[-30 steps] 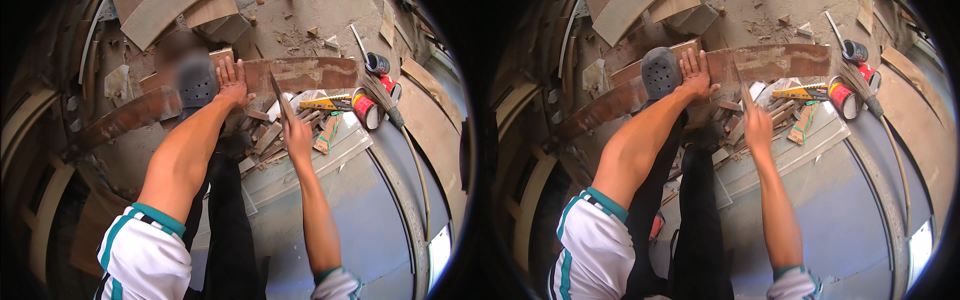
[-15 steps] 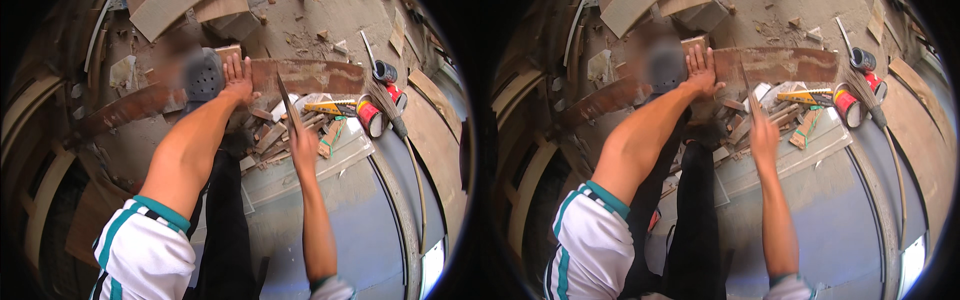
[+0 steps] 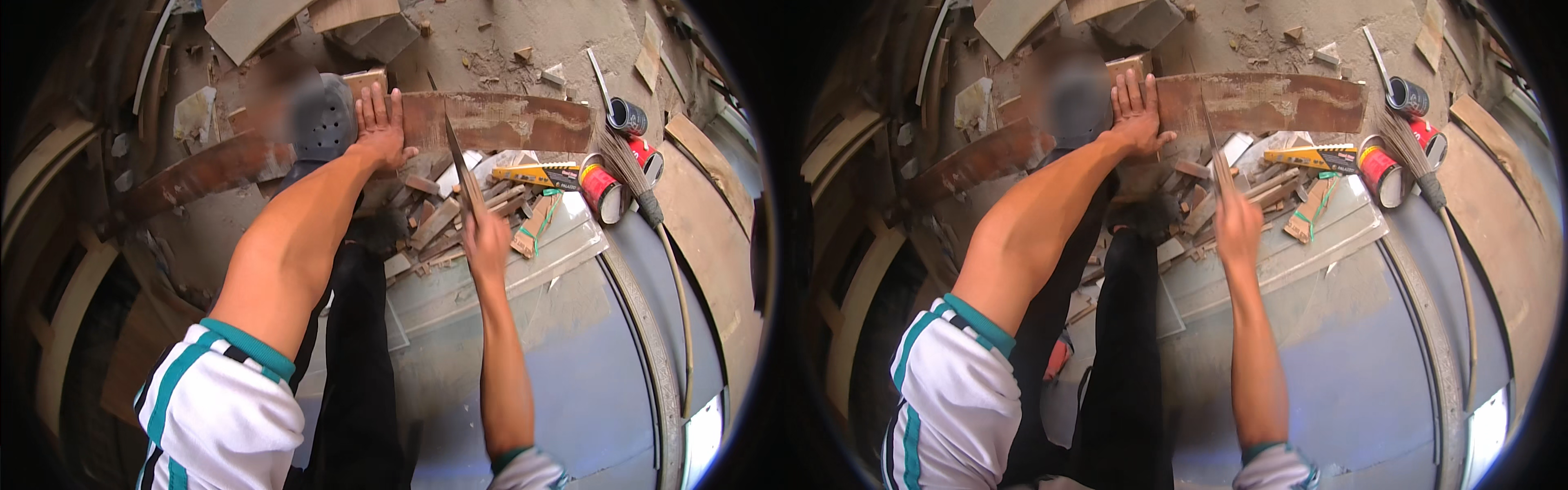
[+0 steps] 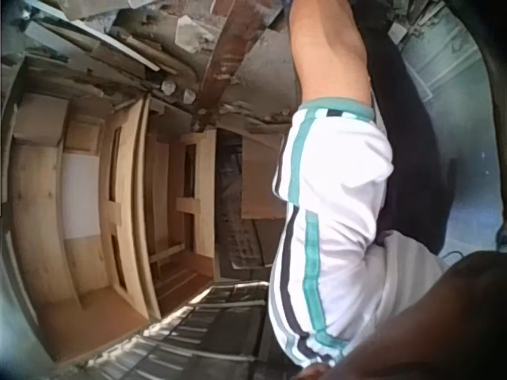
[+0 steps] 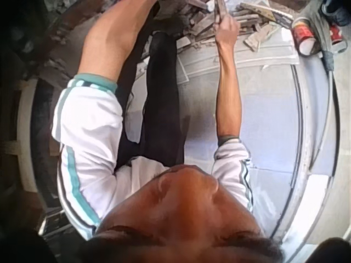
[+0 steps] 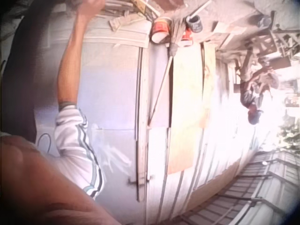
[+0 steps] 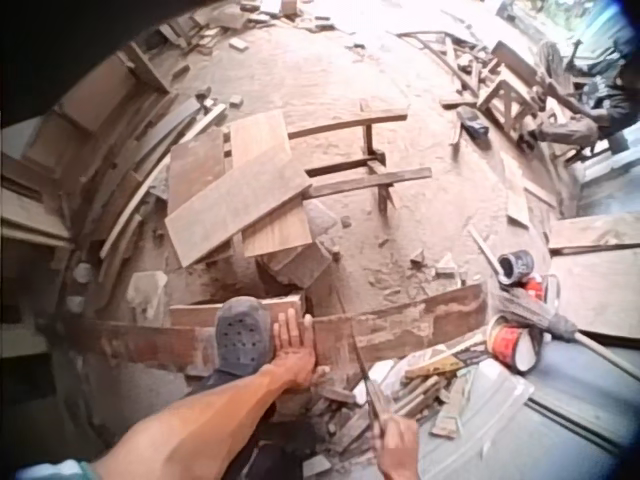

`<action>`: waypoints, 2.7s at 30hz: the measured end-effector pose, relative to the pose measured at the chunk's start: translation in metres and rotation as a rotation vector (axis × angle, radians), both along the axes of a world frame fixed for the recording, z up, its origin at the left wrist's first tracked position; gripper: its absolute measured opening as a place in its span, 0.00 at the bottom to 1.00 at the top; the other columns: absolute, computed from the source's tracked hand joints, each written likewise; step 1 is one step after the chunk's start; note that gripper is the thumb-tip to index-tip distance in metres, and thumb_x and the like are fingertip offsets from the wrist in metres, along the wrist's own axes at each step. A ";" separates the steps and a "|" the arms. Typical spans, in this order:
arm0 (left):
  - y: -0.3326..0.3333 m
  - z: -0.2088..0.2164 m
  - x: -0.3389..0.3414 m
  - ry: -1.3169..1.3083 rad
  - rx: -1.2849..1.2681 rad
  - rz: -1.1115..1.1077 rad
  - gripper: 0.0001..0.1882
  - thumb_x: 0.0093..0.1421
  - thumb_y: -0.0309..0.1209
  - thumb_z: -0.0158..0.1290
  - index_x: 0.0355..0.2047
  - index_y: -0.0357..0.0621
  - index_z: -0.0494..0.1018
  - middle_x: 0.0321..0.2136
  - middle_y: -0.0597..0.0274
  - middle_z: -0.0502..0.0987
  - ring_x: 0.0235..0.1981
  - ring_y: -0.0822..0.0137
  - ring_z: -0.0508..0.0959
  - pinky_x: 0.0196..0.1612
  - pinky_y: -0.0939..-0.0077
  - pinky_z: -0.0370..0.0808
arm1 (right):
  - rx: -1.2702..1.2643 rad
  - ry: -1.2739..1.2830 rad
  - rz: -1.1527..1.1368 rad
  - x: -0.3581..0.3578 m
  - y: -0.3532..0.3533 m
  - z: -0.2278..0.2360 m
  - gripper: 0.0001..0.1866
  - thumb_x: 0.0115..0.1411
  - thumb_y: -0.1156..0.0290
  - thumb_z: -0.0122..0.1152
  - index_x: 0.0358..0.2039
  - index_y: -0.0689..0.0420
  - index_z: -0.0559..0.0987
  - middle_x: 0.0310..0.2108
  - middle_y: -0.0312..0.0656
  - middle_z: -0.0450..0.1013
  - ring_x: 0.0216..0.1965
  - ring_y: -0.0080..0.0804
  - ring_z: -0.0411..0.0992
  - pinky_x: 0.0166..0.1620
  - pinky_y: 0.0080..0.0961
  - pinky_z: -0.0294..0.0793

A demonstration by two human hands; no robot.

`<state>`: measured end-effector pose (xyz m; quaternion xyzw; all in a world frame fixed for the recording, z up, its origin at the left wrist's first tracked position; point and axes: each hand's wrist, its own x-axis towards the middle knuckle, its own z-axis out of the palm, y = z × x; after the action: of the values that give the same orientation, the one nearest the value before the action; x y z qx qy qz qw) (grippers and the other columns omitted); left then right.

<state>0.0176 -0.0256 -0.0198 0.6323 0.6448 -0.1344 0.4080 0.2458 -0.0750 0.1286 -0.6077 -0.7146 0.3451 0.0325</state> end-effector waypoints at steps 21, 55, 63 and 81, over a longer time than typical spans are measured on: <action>-0.014 -0.025 -0.014 0.025 0.205 -0.025 0.70 0.55 0.65 0.55 0.68 0.29 0.20 0.65 0.18 0.17 0.66 0.22 0.16 0.66 0.32 0.22 | -0.648 0.585 -0.930 0.136 -0.122 0.127 0.23 0.68 0.53 0.46 0.25 0.60 0.69 0.13 0.36 0.61 0.13 0.22 0.57 0.18 0.19 0.55; -0.016 0.004 0.076 0.215 0.581 -0.313 0.51 0.65 0.57 0.46 0.72 0.35 0.37 0.73 0.38 0.36 0.74 0.45 0.35 0.73 0.51 0.34 | -0.422 0.528 -1.368 0.034 -0.283 0.120 0.17 0.68 0.66 0.48 0.47 0.67 0.75 0.27 0.36 0.67 0.32 0.22 0.63 0.37 0.22 0.62; -0.106 0.038 0.058 -0.194 0.057 -1.041 0.32 0.64 0.51 0.50 0.64 0.48 0.65 0.68 0.59 0.60 0.73 0.60 0.51 0.74 0.58 0.42 | -0.288 0.608 -1.186 0.035 -0.203 0.114 0.18 0.69 0.61 0.50 0.27 0.61 0.74 0.18 0.32 0.62 0.22 0.18 0.58 0.26 0.21 0.55; -0.003 0.028 -0.007 0.246 0.386 -0.293 0.64 0.49 0.58 0.65 0.73 0.43 0.40 0.70 0.38 0.47 0.72 0.42 0.49 0.71 0.52 0.51 | -0.330 0.467 -0.898 0.010 -0.130 0.107 0.20 0.67 0.61 0.56 0.22 0.61 0.72 0.15 0.32 0.62 0.20 0.18 0.57 0.25 0.23 0.56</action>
<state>0.0102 -0.0286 0.0086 0.7638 0.6047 -0.1427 0.1748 0.2555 -0.2049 0.2359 -0.7578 -0.2940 0.5312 0.2389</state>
